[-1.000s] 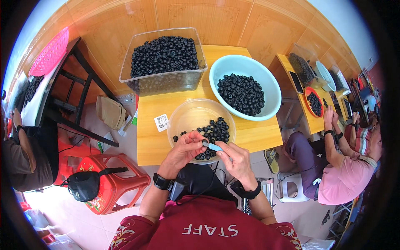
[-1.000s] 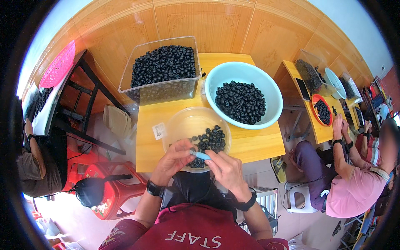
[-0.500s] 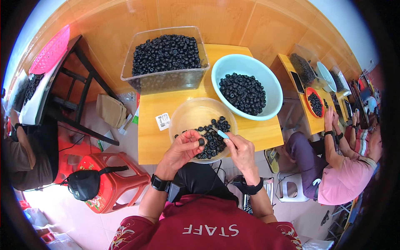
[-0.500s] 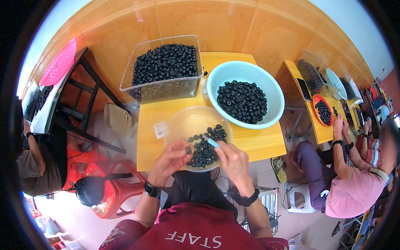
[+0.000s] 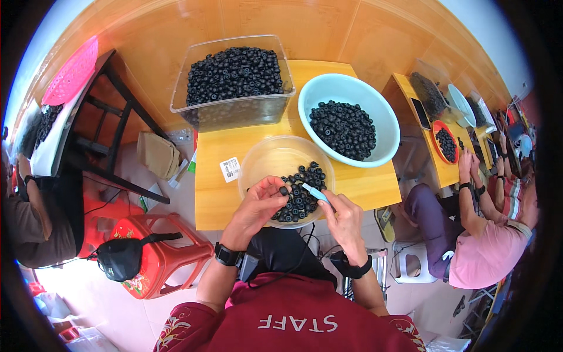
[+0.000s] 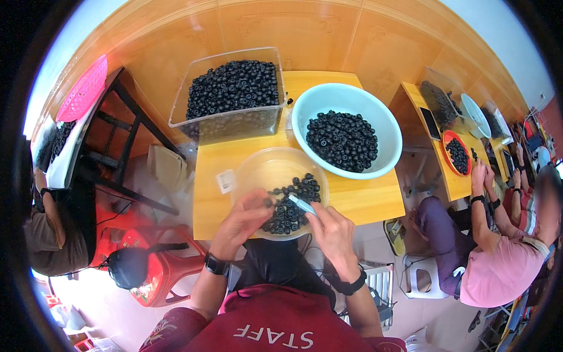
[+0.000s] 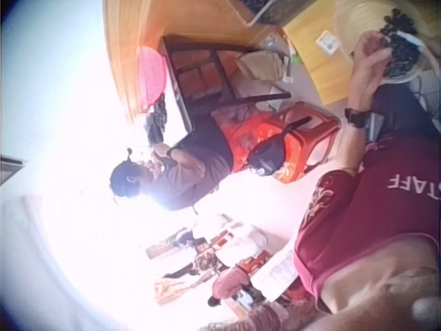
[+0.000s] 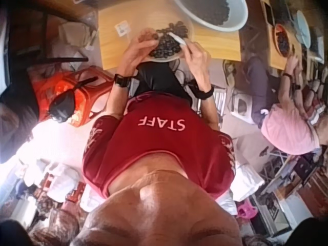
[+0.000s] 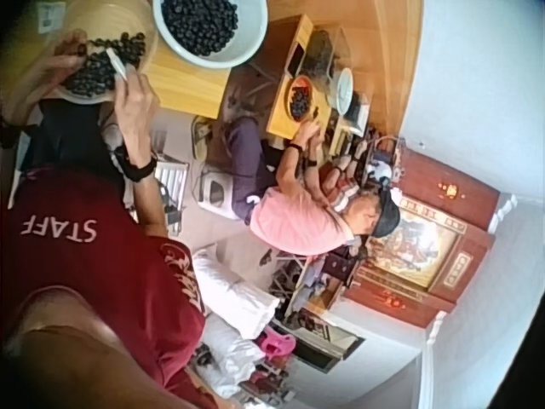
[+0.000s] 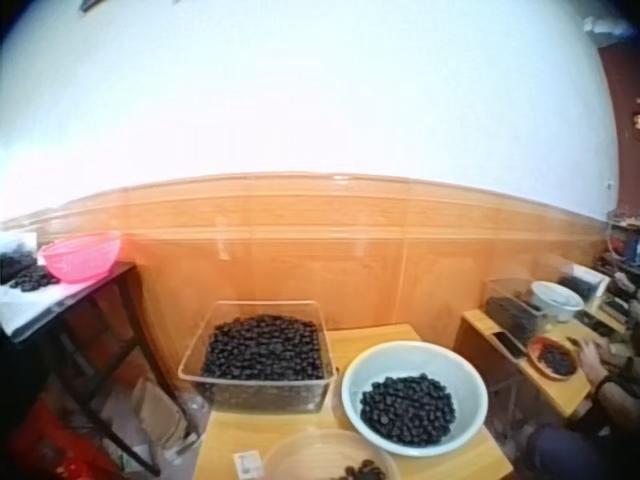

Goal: Sorting and trimming small black round parts from a tray into a bowl using a hand tool.

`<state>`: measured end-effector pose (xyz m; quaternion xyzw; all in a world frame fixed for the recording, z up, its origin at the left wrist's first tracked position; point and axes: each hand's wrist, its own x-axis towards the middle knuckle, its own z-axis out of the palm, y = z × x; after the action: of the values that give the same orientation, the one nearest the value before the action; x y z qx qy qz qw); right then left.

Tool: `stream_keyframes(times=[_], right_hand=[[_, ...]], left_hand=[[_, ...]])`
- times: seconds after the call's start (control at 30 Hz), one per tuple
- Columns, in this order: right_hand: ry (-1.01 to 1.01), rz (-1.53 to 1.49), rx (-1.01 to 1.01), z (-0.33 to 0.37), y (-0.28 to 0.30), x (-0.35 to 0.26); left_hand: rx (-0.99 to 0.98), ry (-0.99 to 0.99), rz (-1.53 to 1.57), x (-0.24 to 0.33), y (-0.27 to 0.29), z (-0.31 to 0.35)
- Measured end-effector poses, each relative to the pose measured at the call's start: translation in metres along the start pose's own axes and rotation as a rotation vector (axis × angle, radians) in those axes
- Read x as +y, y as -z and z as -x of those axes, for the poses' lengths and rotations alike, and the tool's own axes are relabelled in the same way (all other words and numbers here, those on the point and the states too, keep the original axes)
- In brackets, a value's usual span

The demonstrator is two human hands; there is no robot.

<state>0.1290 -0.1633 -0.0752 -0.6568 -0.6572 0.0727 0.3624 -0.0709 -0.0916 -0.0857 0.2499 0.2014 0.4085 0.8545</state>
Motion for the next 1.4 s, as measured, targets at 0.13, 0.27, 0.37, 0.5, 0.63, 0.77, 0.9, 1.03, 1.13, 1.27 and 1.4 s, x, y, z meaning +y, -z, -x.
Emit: stream_keyframes(times=[0.13, 0.27, 0.37, 0.5, 0.63, 0.77, 0.9, 1.03, 1.13, 1.27, 1.4], right_hand=[[-0.042, -0.013, -0.002, 0.004, 0.005, -0.003], [-0.021, -0.029, -0.003, 0.012, 0.000, 0.003], [-0.037, -0.053, 0.018, 0.020, 0.001, 0.000], [-0.050, -0.091, 0.025, 0.030, -0.001, -0.001], [-0.092, -0.123, -0.006, 0.030, -0.002, 0.002], [-0.099, -0.182, 0.055, 0.028, 0.005, 0.001], [-0.140, -0.173, 0.027, 0.030, 0.001, 0.013], [-0.167, -0.164, 0.014, 0.031, -0.005, 0.019], [-0.138, -0.169, 0.048, 0.030, -0.006, 0.016], [-0.126, -0.159, 0.053, 0.030, -0.004, 0.010], [-0.120, -0.156, 0.051, 0.031, -0.004, 0.008]], left_hand=[[0.035, -0.009, -0.069, -0.005, 0.001, -0.008], [0.152, 0.002, -0.130, -0.007, 0.001, -0.017], [0.152, 0.013, -0.147, -0.003, 0.005, -0.031], [0.196, 0.019, -0.338, 0.007, -0.024, -0.078], [-0.050, -0.077, -0.477, 0.030, -0.083, -0.116], [-0.091, -0.165, -0.698, 0.050, -0.070, -0.109], [0.105, -0.039, -1.147, 0.060, -0.020, -0.082], [0.065, -0.097, -1.629, 0.050, 0.021, -0.062], [0.089, -0.149, -1.801, 0.036, 0.040, -0.052], [-0.038, -0.171, -1.994, 0.023, 0.046, -0.051], [-0.039, -0.169, -2.011, 0.020, 0.045, -0.051]])
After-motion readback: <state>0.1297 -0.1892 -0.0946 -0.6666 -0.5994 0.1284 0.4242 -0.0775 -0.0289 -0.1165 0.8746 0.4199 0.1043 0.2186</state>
